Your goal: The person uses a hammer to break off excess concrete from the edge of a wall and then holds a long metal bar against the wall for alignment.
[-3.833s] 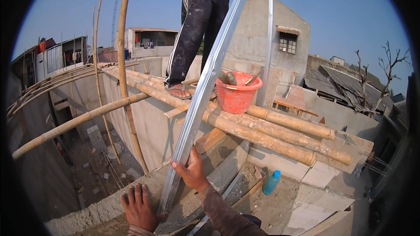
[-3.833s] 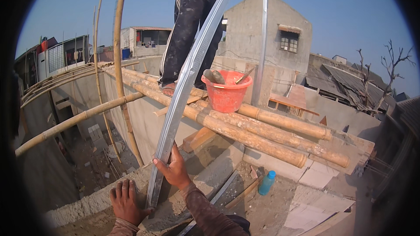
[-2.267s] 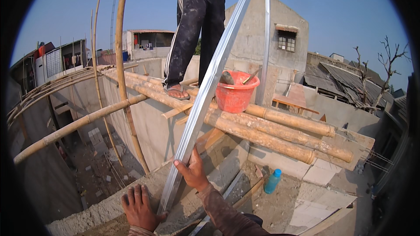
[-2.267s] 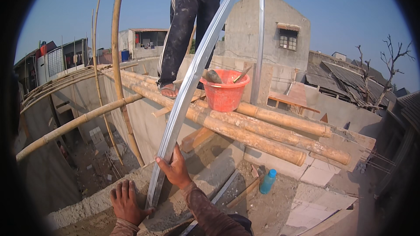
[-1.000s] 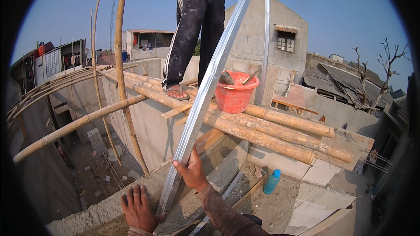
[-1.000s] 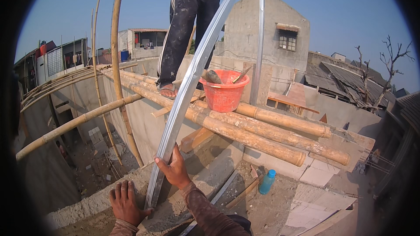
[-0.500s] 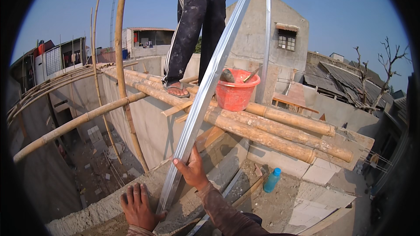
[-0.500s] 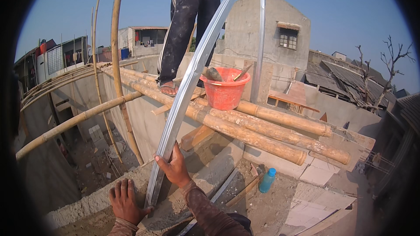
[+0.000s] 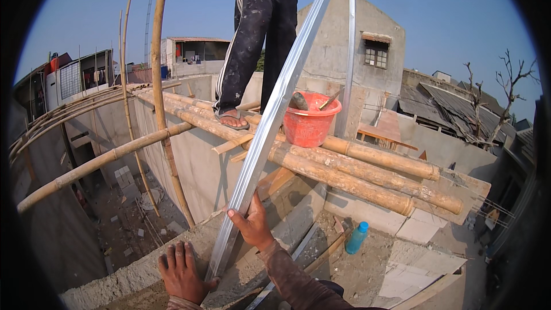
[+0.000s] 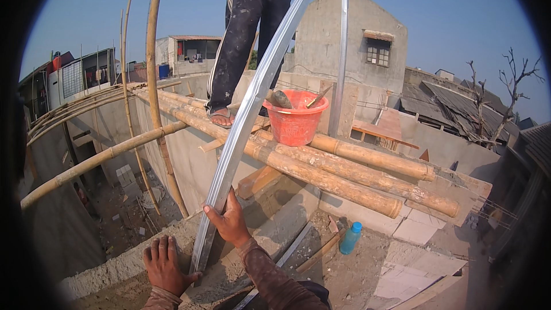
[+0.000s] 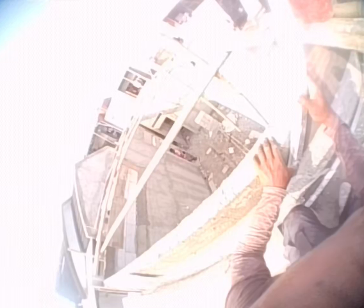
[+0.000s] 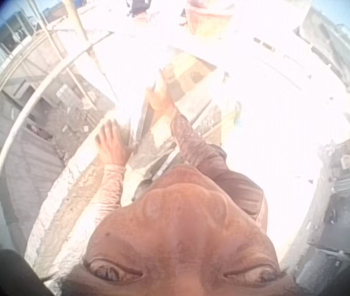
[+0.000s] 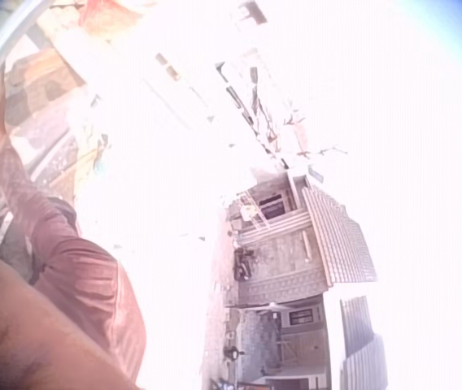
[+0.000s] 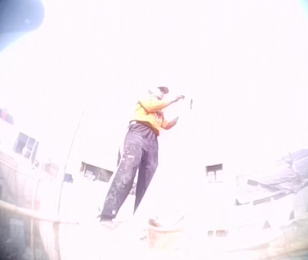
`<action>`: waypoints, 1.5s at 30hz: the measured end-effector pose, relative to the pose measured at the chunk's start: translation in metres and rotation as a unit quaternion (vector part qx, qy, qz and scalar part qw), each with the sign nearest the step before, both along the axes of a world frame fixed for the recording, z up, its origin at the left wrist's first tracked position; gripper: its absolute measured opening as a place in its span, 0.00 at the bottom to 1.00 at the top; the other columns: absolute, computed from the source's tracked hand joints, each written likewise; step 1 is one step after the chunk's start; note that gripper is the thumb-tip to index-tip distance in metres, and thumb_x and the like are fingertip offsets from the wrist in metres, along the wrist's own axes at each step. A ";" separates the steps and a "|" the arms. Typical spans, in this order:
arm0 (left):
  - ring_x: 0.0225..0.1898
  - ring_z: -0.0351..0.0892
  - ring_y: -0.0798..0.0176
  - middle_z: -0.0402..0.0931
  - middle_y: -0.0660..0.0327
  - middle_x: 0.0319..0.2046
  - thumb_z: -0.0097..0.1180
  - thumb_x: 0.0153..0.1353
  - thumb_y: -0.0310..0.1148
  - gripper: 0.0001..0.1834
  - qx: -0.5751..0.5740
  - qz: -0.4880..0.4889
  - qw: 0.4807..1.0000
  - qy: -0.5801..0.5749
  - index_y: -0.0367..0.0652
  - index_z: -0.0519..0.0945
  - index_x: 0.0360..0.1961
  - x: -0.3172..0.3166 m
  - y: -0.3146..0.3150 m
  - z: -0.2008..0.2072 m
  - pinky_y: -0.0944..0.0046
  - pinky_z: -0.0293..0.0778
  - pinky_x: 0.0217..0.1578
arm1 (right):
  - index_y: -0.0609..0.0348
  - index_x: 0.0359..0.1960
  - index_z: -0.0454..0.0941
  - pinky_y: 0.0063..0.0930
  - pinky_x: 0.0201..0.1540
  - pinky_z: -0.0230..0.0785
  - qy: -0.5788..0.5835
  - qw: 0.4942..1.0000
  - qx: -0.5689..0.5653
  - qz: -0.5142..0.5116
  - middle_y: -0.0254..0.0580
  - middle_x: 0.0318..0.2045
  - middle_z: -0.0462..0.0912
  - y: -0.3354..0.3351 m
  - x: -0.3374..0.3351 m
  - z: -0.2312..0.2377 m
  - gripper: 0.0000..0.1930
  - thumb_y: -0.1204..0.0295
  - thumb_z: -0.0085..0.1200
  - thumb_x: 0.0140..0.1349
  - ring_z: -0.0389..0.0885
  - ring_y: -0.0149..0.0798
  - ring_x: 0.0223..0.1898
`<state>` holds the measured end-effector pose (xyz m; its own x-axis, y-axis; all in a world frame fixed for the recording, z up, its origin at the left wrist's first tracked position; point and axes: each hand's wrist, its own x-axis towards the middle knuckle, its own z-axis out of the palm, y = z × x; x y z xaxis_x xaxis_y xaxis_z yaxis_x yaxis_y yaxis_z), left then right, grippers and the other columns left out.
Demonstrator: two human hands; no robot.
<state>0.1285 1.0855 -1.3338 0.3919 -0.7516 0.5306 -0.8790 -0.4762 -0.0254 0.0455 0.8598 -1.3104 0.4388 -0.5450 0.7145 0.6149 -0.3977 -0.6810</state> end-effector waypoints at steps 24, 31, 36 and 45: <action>0.67 0.63 0.45 0.67 0.46 0.62 0.81 0.24 0.57 0.64 0.001 -0.001 1.000 0.007 0.36 0.67 0.64 -0.002 0.000 0.003 0.40 0.53 0.66 | 0.63 0.62 0.61 0.27 0.47 0.73 -0.010 1.000 0.009 0.000 0.36 0.41 0.76 0.000 0.001 -0.001 0.28 0.69 0.60 0.64 0.77 0.28 0.42; 0.66 0.63 0.45 0.67 0.47 0.61 0.81 0.24 0.56 0.64 -0.003 -0.003 1.000 0.008 0.36 0.67 0.63 -0.002 0.001 0.002 0.41 0.53 0.66 | 0.64 0.64 0.60 0.27 0.49 0.72 -0.014 1.000 0.011 0.011 0.36 0.44 0.74 0.000 0.002 -0.003 0.30 0.69 0.60 0.65 0.76 0.27 0.44; 0.66 0.63 0.45 0.68 0.47 0.61 0.81 0.23 0.56 0.64 0.006 0.005 1.000 0.019 0.36 0.67 0.63 0.001 0.000 0.003 0.41 0.53 0.66 | 0.64 0.64 0.59 0.27 0.50 0.71 -0.015 1.000 0.013 0.014 0.36 0.45 0.73 -0.001 0.002 -0.003 0.30 0.69 0.60 0.65 0.74 0.28 0.45; 0.67 0.63 0.45 0.68 0.46 0.61 0.81 0.24 0.58 0.64 0.001 0.004 1.000 0.005 0.36 0.67 0.64 -0.002 0.000 0.001 0.40 0.53 0.67 | 0.64 0.64 0.59 0.27 0.50 0.71 -0.008 1.000 0.010 0.005 0.36 0.45 0.72 -0.001 0.002 -0.003 0.30 0.69 0.60 0.65 0.73 0.28 0.46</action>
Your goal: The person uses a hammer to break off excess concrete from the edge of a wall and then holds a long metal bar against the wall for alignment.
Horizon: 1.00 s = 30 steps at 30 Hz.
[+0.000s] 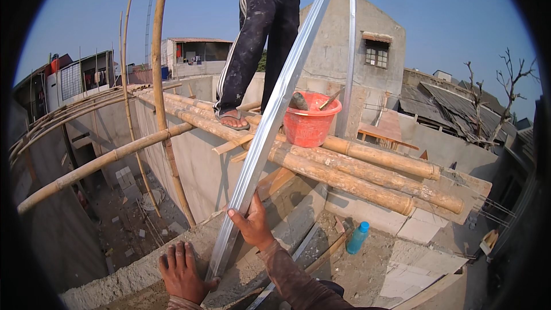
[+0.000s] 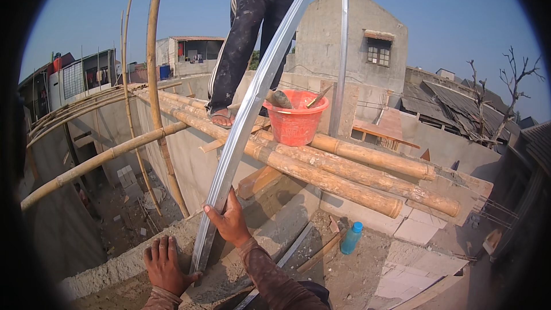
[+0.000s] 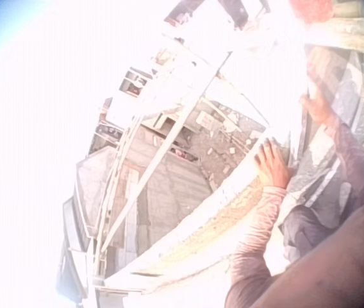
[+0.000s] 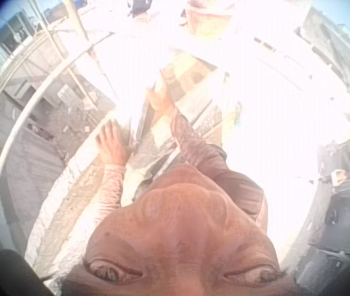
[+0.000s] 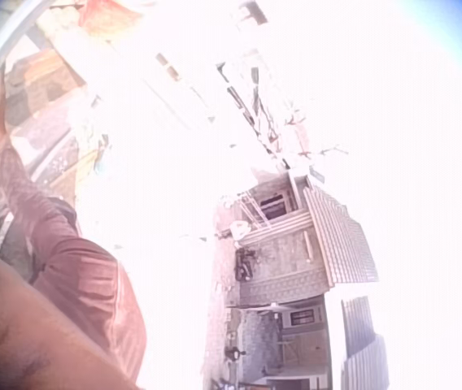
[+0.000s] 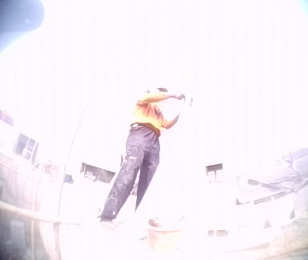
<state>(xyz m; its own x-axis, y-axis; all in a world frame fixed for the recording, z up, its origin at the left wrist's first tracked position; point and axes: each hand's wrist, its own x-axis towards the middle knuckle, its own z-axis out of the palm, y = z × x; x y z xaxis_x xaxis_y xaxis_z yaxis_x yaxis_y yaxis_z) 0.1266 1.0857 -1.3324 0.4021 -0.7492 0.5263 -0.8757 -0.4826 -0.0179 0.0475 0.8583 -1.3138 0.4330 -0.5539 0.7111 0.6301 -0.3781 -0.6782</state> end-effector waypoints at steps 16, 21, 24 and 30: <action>0.67 0.63 0.45 0.67 0.46 0.61 0.81 0.23 0.56 0.64 -0.003 -0.002 1.000 0.006 0.35 0.67 0.63 0.000 0.000 0.001 0.40 0.53 0.67 | 0.63 0.62 0.61 0.26 0.47 0.73 -0.003 1.000 -0.005 0.000 0.36 0.41 0.75 0.001 -0.002 0.003 0.28 0.68 0.60 0.65 0.77 0.28 0.42; 0.67 0.63 0.45 0.67 0.46 0.61 0.81 0.23 0.56 0.64 0.016 0.013 0.999 0.028 0.35 0.67 0.63 0.002 0.000 0.001 0.40 0.52 0.67 | 0.63 0.62 0.61 0.27 0.48 0.72 -0.003 1.000 -0.002 0.002 0.36 0.42 0.75 0.000 -0.001 0.002 0.28 0.68 0.60 0.65 0.76 0.28 0.43; 0.66 0.63 0.45 0.67 0.46 0.61 0.81 0.23 0.56 0.64 -0.004 -0.005 1.000 0.007 0.35 0.67 0.63 0.000 0.000 0.000 0.40 0.53 0.67 | 0.63 0.61 0.61 0.27 0.48 0.72 -0.003 1.000 -0.009 -0.008 0.36 0.42 0.74 0.000 0.000 0.001 0.28 0.68 0.60 0.65 0.76 0.28 0.43; 0.66 0.64 0.45 0.68 0.46 0.61 0.81 0.23 0.56 0.64 -0.005 -0.005 1.000 -0.001 0.36 0.67 0.63 -0.001 0.000 0.001 0.40 0.53 0.66 | 0.64 0.61 0.61 0.27 0.48 0.72 0.000 1.000 -0.005 -0.003 0.35 0.42 0.73 0.000 -0.001 0.001 0.28 0.68 0.60 0.65 0.75 0.28 0.43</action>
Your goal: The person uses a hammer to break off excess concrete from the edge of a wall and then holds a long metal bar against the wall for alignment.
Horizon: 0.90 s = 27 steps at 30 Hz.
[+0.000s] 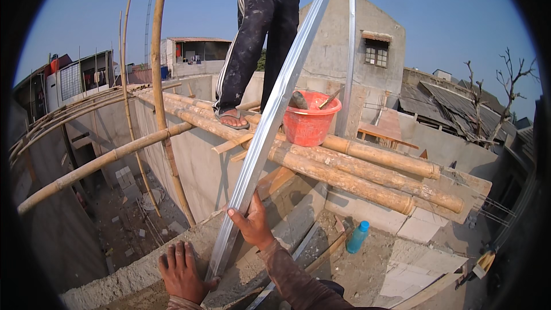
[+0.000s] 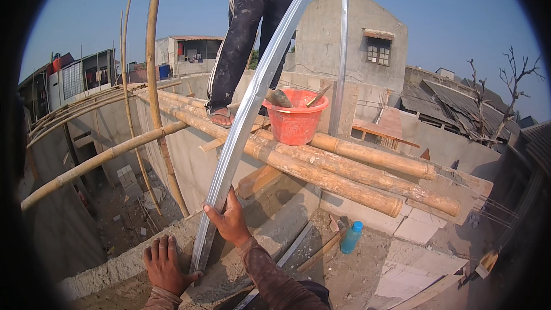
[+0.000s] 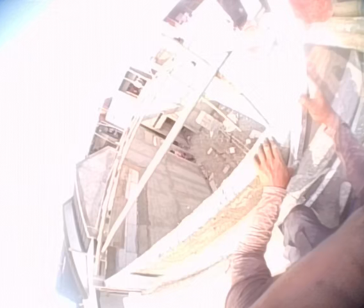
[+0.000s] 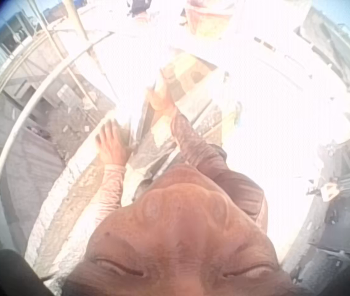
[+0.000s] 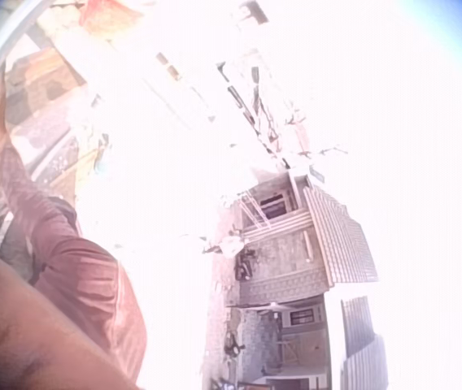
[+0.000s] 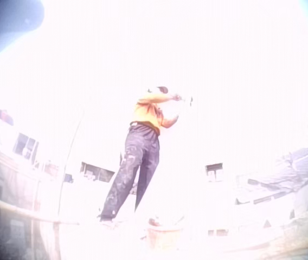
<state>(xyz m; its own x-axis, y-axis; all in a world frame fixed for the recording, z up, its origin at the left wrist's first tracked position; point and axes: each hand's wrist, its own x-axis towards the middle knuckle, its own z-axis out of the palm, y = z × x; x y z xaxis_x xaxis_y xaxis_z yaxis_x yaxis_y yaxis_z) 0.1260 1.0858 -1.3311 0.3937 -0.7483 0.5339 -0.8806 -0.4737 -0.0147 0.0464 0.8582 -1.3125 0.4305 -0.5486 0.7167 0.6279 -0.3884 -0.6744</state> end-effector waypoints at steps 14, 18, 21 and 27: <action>0.66 0.63 0.45 0.67 0.46 0.60 0.82 0.23 0.56 0.64 0.012 0.004 1.000 0.015 0.36 0.67 0.63 0.006 0.000 -0.004 0.40 0.54 0.65 | 0.63 0.62 0.61 0.26 0.48 0.71 -0.007 1.000 0.010 0.006 0.35 0.43 0.73 0.001 0.001 0.000 0.28 0.69 0.60 0.64 0.74 0.27 0.43; 0.66 0.63 0.45 0.67 0.46 0.61 0.82 0.24 0.57 0.64 0.007 -0.001 1.000 0.015 0.36 0.67 0.63 0.006 0.000 -0.003 0.40 0.54 0.65 | 0.64 0.62 0.61 0.26 0.48 0.71 -0.005 1.000 0.000 -0.001 0.35 0.43 0.72 0.000 0.001 0.000 0.28 0.69 0.60 0.65 0.74 0.27 0.44; 0.66 0.63 0.45 0.67 0.46 0.61 0.81 0.24 0.57 0.64 0.013 0.004 1.000 0.020 0.36 0.67 0.63 0.005 0.000 -0.003 0.40 0.54 0.65 | 0.64 0.63 0.61 0.26 0.48 0.71 0.001 1.000 -0.003 -0.004 0.36 0.44 0.72 0.000 0.000 0.000 0.29 0.69 0.60 0.65 0.73 0.28 0.44; 0.66 0.63 0.45 0.67 0.46 0.61 0.81 0.24 0.57 0.64 0.016 0.008 1.000 0.022 0.36 0.67 0.63 0.005 0.000 -0.001 0.40 0.54 0.65 | 0.64 0.63 0.60 0.27 0.49 0.71 -0.007 1.000 0.009 0.007 0.36 0.44 0.72 0.002 0.000 0.001 0.29 0.68 0.60 0.65 0.73 0.28 0.44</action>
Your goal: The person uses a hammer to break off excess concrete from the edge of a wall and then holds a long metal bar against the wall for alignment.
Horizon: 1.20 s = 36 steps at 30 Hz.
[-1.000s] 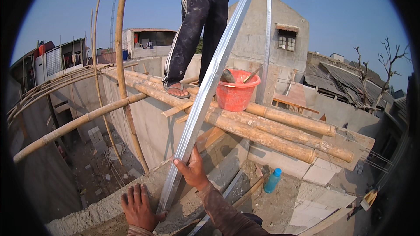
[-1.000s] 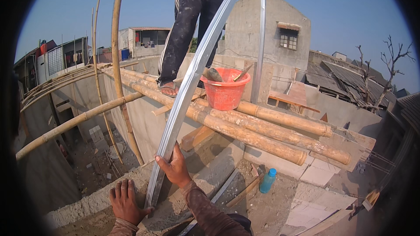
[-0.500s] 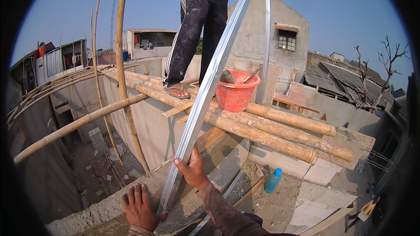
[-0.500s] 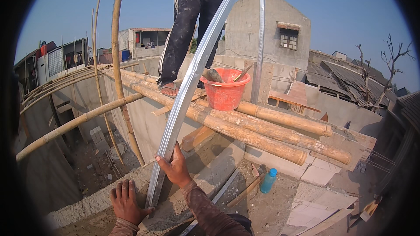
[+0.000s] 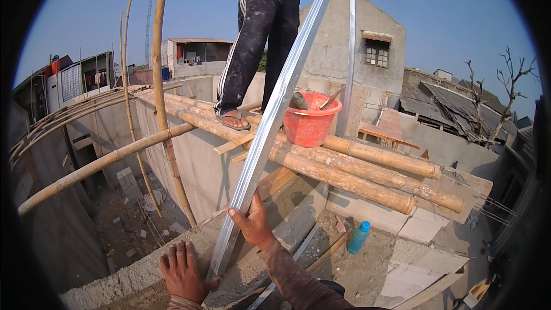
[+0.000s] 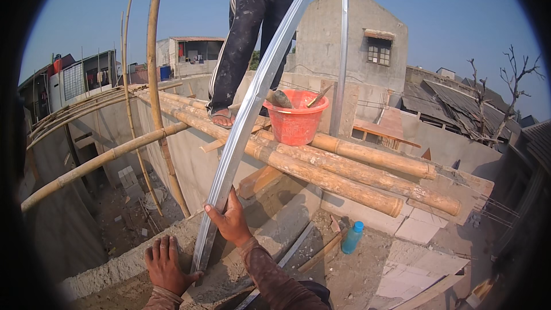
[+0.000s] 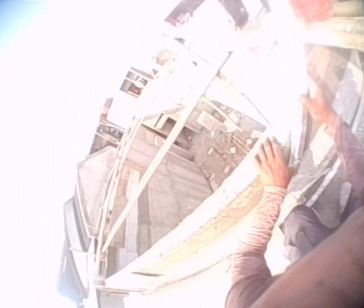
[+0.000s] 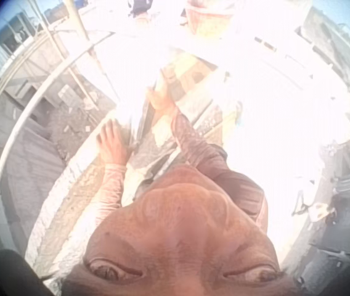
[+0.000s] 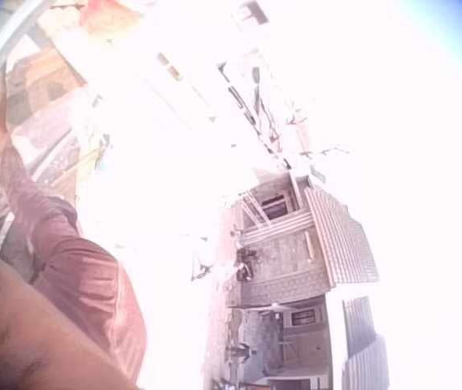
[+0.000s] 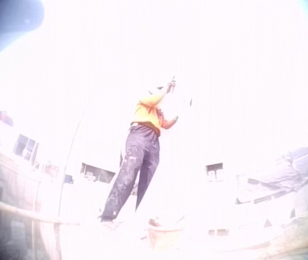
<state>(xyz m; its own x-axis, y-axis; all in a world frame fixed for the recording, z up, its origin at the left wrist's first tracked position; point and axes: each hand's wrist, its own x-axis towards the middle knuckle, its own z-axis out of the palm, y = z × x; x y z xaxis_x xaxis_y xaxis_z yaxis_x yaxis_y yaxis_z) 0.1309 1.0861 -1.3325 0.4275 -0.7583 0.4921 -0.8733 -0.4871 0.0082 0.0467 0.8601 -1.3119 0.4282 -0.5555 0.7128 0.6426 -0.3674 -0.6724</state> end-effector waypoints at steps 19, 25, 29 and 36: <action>0.66 0.63 0.46 0.68 0.48 0.60 0.81 0.23 0.58 0.65 -0.014 -0.006 1.000 -0.024 0.37 0.67 0.63 -0.006 -0.001 0.001 0.41 0.53 0.66 | 0.64 0.63 0.61 0.27 0.49 0.71 0.012 1.000 -0.013 -0.017 0.36 0.44 0.74 0.000 -0.002 0.001 0.29 0.68 0.60 0.65 0.75 0.28 0.44; 0.66 0.63 0.46 0.68 0.48 0.60 0.82 0.22 0.57 0.65 -0.014 -0.004 1.000 -0.023 0.36 0.67 0.63 -0.006 -0.001 0.001 0.41 0.53 0.65 | 0.64 0.63 0.61 0.27 0.49 0.71 0.014 1.000 -0.008 -0.006 0.36 0.43 0.74 -0.001 -0.002 0.001 0.29 0.68 0.60 0.65 0.75 0.29 0.44; 0.66 0.63 0.46 0.68 0.47 0.61 0.81 0.23 0.58 0.65 -0.010 -0.003 1.000 -0.028 0.36 0.67 0.64 -0.005 -0.001 0.000 0.41 0.53 0.66 | 0.64 0.63 0.61 0.27 0.50 0.71 0.010 1.000 -0.007 -0.003 0.36 0.43 0.74 -0.001 -0.001 0.001 0.29 0.69 0.60 0.65 0.75 0.29 0.44; 0.66 0.63 0.46 0.67 0.47 0.61 0.81 0.23 0.58 0.65 -0.011 -0.005 1.000 -0.023 0.36 0.67 0.64 -0.004 0.000 -0.001 0.41 0.53 0.66 | 0.64 0.63 0.61 0.27 0.50 0.71 0.006 1.000 -0.003 0.002 0.36 0.44 0.73 -0.001 -0.001 0.000 0.29 0.69 0.60 0.65 0.75 0.29 0.45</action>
